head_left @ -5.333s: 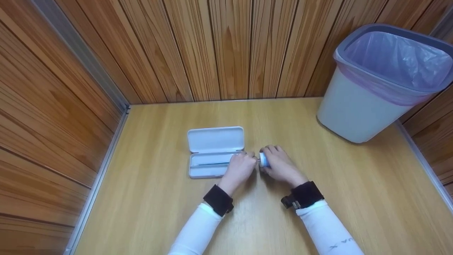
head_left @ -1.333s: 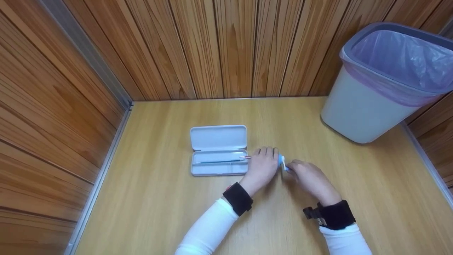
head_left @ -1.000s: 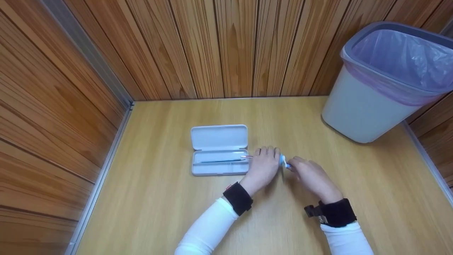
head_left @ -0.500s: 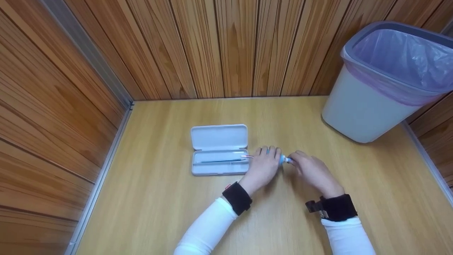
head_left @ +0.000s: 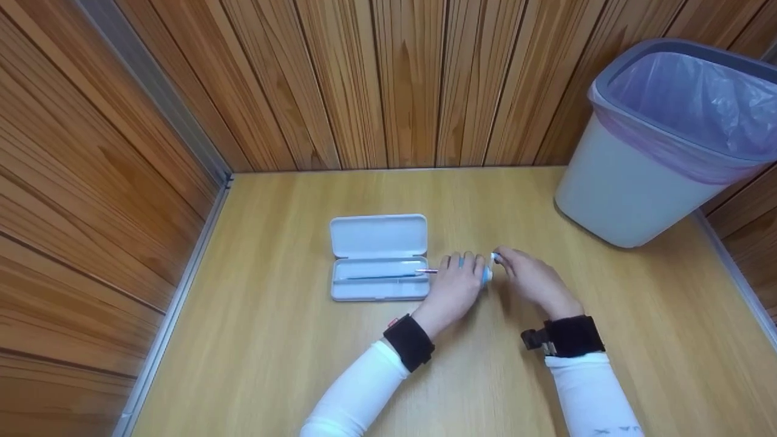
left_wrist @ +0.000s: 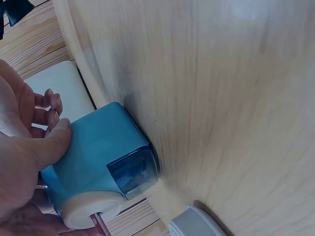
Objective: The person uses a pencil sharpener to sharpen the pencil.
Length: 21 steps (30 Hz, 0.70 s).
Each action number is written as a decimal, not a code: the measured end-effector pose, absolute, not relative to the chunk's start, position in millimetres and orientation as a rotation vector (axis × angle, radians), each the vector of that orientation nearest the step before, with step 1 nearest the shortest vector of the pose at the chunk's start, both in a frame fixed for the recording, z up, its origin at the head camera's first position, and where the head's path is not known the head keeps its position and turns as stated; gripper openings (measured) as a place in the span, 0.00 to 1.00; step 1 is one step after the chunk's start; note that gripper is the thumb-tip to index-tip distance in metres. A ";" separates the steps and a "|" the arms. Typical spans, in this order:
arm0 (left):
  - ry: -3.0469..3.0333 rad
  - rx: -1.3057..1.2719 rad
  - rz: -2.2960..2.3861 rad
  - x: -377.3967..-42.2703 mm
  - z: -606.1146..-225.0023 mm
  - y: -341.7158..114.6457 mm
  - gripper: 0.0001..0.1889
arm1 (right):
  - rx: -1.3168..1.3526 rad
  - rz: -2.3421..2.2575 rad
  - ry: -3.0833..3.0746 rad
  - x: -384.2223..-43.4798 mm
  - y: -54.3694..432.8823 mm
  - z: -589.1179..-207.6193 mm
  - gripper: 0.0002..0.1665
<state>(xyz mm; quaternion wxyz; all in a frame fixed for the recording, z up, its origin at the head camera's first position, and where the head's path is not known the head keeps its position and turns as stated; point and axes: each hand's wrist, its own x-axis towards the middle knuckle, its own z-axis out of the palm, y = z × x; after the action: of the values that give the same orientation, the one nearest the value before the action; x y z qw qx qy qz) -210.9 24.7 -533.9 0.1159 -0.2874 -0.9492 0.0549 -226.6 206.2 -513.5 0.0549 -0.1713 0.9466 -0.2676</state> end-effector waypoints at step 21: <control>-2.754 -0.760 0.225 -208.6 -535.4 27.4 0.19 | -0.431 -0.806 2.829 -242.0 204.7 -522.0 0.18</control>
<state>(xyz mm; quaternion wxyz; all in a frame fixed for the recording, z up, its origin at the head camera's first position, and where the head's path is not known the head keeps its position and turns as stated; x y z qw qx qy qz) -208.6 27.4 -535.4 0.1373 -0.2625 -0.9519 0.0778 -242.0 204.7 -522.0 0.0844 -0.1445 0.9482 -0.2701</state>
